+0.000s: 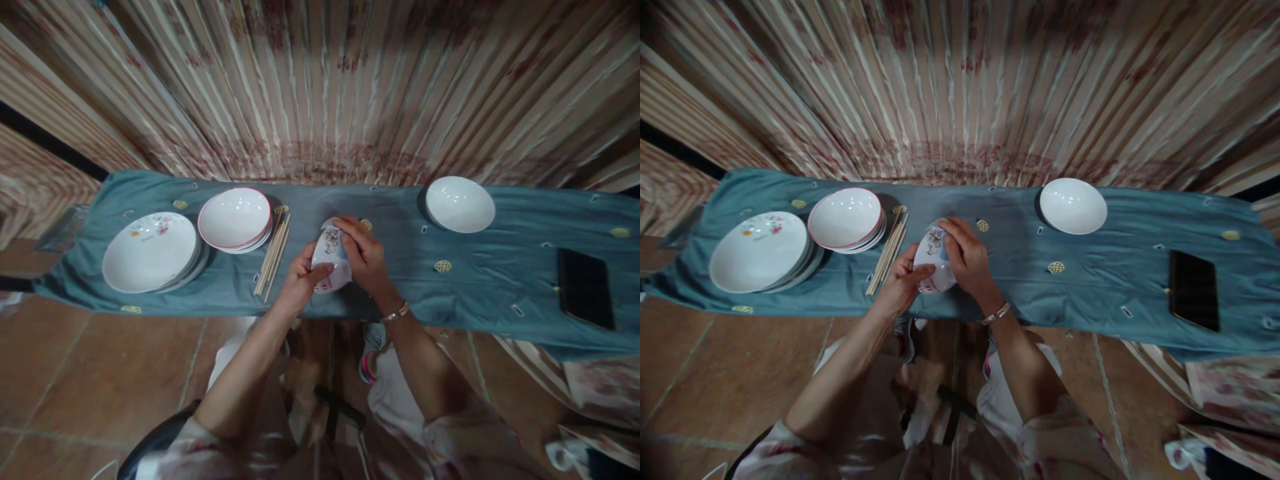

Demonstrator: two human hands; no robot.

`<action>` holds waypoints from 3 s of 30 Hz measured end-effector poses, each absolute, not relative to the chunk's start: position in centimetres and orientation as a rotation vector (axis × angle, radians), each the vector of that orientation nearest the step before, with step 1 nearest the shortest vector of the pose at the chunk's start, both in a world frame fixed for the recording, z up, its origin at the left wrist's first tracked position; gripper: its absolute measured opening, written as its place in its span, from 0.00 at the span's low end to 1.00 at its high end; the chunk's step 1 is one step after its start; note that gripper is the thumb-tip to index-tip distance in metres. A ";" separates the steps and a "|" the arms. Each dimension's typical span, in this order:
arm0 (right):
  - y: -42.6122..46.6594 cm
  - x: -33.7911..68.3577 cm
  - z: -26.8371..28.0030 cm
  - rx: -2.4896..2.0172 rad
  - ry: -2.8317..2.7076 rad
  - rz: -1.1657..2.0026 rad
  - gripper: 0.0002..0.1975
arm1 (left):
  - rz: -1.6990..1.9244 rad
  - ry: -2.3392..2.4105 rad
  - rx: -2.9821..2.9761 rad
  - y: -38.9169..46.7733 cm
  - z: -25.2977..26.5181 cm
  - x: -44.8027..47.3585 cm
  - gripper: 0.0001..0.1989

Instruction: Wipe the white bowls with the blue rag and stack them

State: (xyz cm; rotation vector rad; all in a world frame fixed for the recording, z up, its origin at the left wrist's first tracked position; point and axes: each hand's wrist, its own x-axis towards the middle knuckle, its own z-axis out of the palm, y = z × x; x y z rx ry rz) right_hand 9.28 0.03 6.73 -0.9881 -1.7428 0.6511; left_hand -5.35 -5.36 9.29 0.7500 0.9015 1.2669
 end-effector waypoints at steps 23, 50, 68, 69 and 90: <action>-2.3 8.7 7.2 -0.862 -1.921 0.555 0.19 | 1.409 0.996 0.710 -7.0 8.4 -4.8 0.21; 1.3 10.8 2.3 -1.056 -1.560 1.168 0.14 | 1.290 0.882 0.741 -6.9 8.2 -5.2 0.22; 0.7 10.2 5.3 -1.064 -1.455 1.045 0.15 | 1.259 0.902 0.733 -6.5 9.5 -4.3 0.31; 0.6 10.1 5.5 -1.050 -1.480 1.028 0.15 | 1.252 0.905 0.735 -6.5 9.5 -4.3 0.31; -2.5 10.2 7.2 -0.915 -1.855 0.663 0.19 | 1.289 0.927 0.795 -6.5 8.6 -4.5 0.23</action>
